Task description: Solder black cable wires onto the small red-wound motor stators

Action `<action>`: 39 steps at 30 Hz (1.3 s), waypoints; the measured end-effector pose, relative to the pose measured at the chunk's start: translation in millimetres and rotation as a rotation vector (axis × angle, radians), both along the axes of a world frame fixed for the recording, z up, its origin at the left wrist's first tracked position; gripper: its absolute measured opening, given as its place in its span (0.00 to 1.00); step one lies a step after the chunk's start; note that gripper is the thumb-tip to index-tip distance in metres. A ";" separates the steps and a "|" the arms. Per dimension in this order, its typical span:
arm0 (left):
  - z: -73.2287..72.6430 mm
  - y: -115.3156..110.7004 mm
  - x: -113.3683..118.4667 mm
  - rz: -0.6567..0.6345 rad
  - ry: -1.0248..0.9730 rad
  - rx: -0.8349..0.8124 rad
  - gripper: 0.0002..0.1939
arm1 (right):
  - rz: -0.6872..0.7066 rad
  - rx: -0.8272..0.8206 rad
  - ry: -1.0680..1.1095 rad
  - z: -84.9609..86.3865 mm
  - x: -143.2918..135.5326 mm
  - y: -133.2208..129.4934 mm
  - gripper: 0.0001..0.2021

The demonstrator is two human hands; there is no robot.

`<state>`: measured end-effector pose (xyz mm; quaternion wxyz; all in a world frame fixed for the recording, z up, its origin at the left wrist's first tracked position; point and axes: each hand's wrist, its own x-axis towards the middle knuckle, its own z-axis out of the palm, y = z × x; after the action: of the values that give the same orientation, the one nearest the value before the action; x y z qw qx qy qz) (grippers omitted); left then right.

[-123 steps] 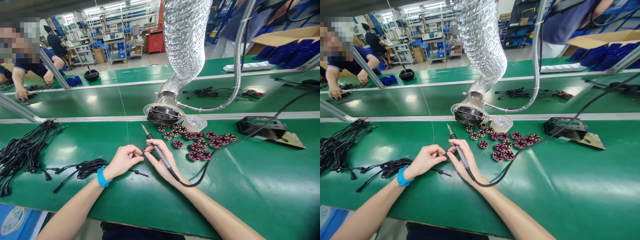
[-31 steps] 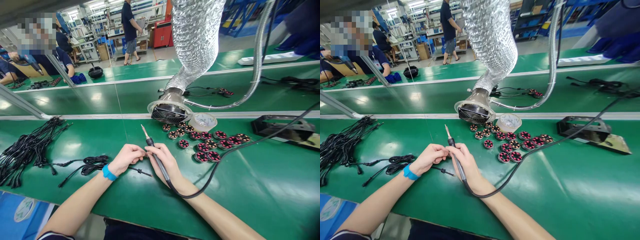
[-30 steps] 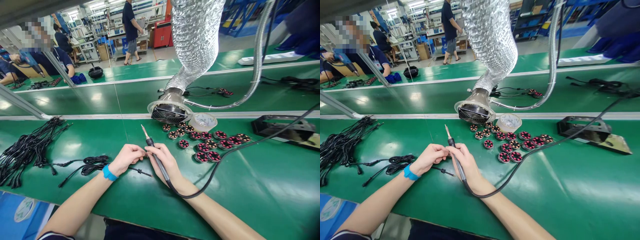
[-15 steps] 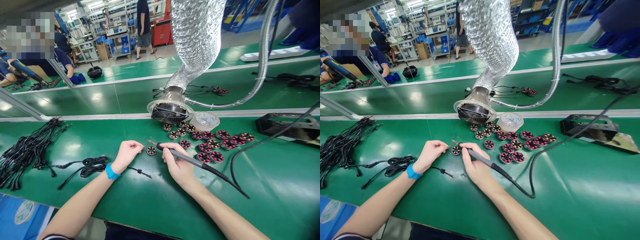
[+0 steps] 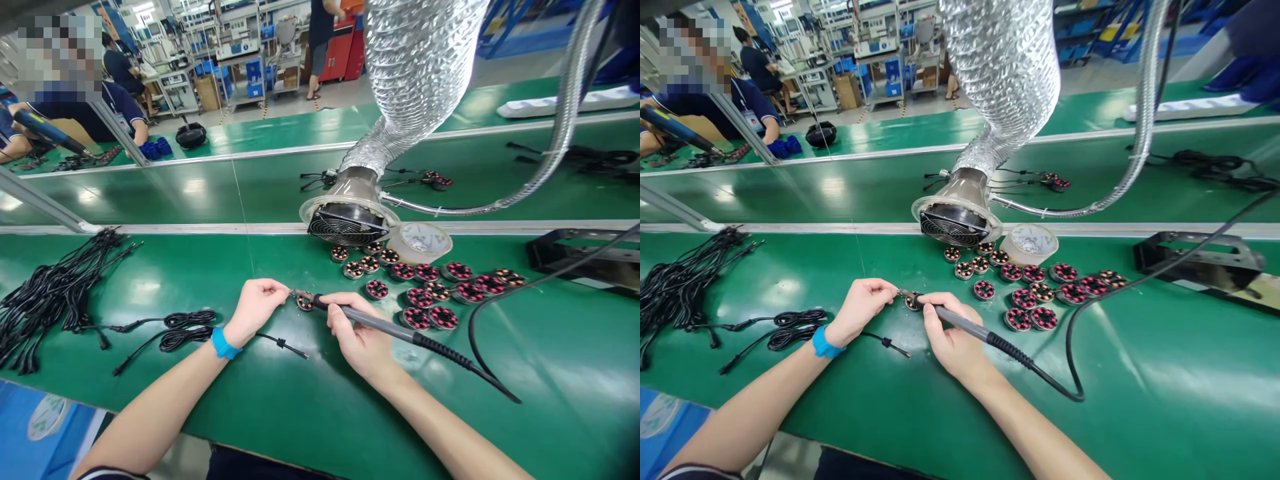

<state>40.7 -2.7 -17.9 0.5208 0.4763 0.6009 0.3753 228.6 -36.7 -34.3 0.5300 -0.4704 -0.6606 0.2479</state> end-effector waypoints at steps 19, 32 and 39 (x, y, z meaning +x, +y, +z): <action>0.5 0.3 0.1 -0.009 -0.013 0.006 0.08 | -0.057 -0.069 0.060 -1.0 2.7 0.0 0.11; 0.6 0.3 -0.1 -0.016 0.002 0.013 0.09 | 0.027 0.003 -0.011 1.8 -8.8 9.0 0.08; 7.4 -4.8 1.7 -0.056 0.011 0.033 0.08 | 0.183 0.151 -0.128 -7.2 -16.7 21.7 0.16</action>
<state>42.3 -7.4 -10.5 0.5199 0.5034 0.5838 0.3679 211.9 -15.0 -41.5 0.4958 -0.3818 -0.7501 0.2139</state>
